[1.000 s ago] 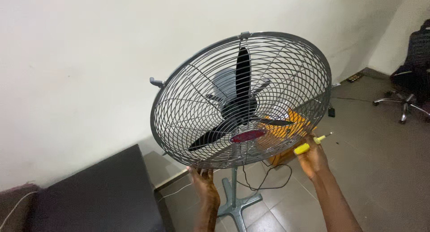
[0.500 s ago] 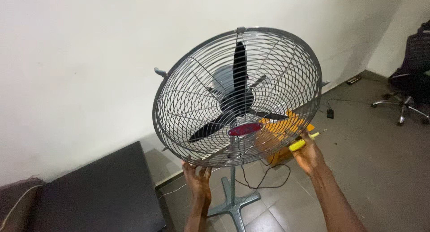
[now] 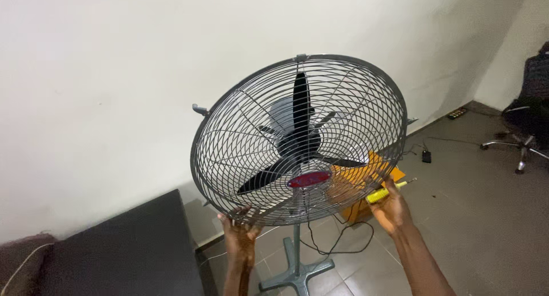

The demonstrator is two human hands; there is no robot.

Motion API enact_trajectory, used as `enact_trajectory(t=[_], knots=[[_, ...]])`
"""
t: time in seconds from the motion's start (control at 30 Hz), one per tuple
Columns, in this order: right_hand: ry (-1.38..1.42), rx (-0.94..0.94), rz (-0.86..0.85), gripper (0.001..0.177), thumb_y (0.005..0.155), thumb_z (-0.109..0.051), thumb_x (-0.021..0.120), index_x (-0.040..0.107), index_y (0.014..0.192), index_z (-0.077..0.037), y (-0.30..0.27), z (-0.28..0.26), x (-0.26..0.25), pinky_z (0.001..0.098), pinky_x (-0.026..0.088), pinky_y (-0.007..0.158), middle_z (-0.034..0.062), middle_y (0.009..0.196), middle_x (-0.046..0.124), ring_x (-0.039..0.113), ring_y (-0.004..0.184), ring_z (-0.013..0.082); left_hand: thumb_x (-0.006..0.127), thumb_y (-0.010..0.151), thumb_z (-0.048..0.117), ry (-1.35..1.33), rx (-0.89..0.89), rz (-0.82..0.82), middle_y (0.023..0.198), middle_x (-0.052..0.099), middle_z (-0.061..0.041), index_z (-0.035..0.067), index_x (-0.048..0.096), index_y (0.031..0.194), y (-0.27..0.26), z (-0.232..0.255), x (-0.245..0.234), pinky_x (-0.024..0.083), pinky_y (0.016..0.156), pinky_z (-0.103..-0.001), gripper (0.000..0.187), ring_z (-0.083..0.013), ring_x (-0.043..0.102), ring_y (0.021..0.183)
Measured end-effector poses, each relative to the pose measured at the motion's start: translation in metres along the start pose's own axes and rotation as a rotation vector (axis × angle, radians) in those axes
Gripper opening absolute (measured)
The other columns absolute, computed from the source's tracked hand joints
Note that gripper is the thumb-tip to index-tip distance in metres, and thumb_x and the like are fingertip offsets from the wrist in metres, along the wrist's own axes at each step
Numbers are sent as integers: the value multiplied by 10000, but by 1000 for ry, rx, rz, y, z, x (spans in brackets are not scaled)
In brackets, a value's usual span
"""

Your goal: The person disassembles a standing electric fan using a yellow screwdriver. They remove the front wire cage, then unscrew and remove the fan blades from the motor hub, placing the cage on a nearby table.

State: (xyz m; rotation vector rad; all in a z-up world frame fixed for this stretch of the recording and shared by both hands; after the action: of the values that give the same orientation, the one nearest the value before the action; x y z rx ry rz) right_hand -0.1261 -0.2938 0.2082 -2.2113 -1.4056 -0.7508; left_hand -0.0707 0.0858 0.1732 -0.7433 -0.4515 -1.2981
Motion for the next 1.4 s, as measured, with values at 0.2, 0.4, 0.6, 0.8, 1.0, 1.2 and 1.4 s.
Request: enact_trajectory(t=[0.2, 0.4, 0.6, 0.8, 1.0, 1.2, 1.4], knots=[[-22, 42, 4, 458, 994, -454, 556, 535, 1380, -209, 2, -6, -4, 425, 395, 1034, 33, 1290, 617, 549, 1191, 206, 384, 953, 594, 245, -30, -119, 1407, 622, -217, 165, 467, 1508, 6, 30, 2, 386, 1066, -673, 707, -401, 641, 1253], [48, -1, 4, 371, 1028, -346, 524, 566, 1346, -161, 15, -1, -17, 428, 438, 1104, 27, 1313, 610, 560, 1247, 190, 583, 999, 476, 51, 8, -184, 1155, 691, -163, 96, 598, 1216, 40, 34, -11, 563, 951, -563, 438, -329, 705, 1101], [179, -13, -47, 370, 1048, -357, 496, 591, 1313, -117, 28, 9, -22, 451, 476, 1084, 54, 1270, 653, 617, 1193, 217, 763, 977, 444, -183, -216, 43, 717, 616, -46, 61, 586, 1022, 66, 27, -21, 621, 685, -363, 425, -151, 610, 627], [269, -37, -123, 356, 1118, -369, 522, 594, 1328, -90, 32, 15, -24, 485, 479, 1074, 71, 1220, 666, 636, 1142, 223, 732, 922, 368, -214, -148, -135, 489, 538, 85, 152, 691, 1158, 59, 31, -8, 408, 416, -190, 323, -13, 453, 369], [325, -2, -65, 364, 1058, -353, 480, 634, 1265, -96, 37, 17, -25, 417, 555, 1038, 52, 1220, 707, 695, 1122, 199, 726, 912, 360, -241, -153, -117, 461, 509, 97, 158, 724, 1126, 61, 31, -7, 413, 408, -200, 294, -12, 418, 340], [276, -60, -92, 331, 1102, -368, 517, 628, 1261, -99, 27, 18, -18, 413, 572, 983, 58, 1171, 694, 695, 1059, 192, 718, 954, 284, -303, -93, -80, 563, 551, 93, 127, 727, 1092, 61, 26, -12, 448, 455, -211, 209, -11, 448, 430], [247, -45, -44, 333, 1063, -379, 547, 643, 1207, -94, 27, 17, -11, 405, 601, 912, 61, 1088, 702, 705, 986, 181, 693, 981, 339, -376, -55, -98, 560, 520, 94, 138, 700, 990, 70, 18, -18, 489, 484, -212, 201, -31, 479, 436]])
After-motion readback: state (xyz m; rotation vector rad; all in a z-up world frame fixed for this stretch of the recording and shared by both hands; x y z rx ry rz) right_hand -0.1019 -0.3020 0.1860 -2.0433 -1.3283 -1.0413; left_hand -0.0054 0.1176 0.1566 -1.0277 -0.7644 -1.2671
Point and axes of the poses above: each hand's wrist, its own y-axis towards the middle knuckle, its own x-axis out of the palm, z = x × y, the point moved 1 cm from there along y, towards the middle knuckle
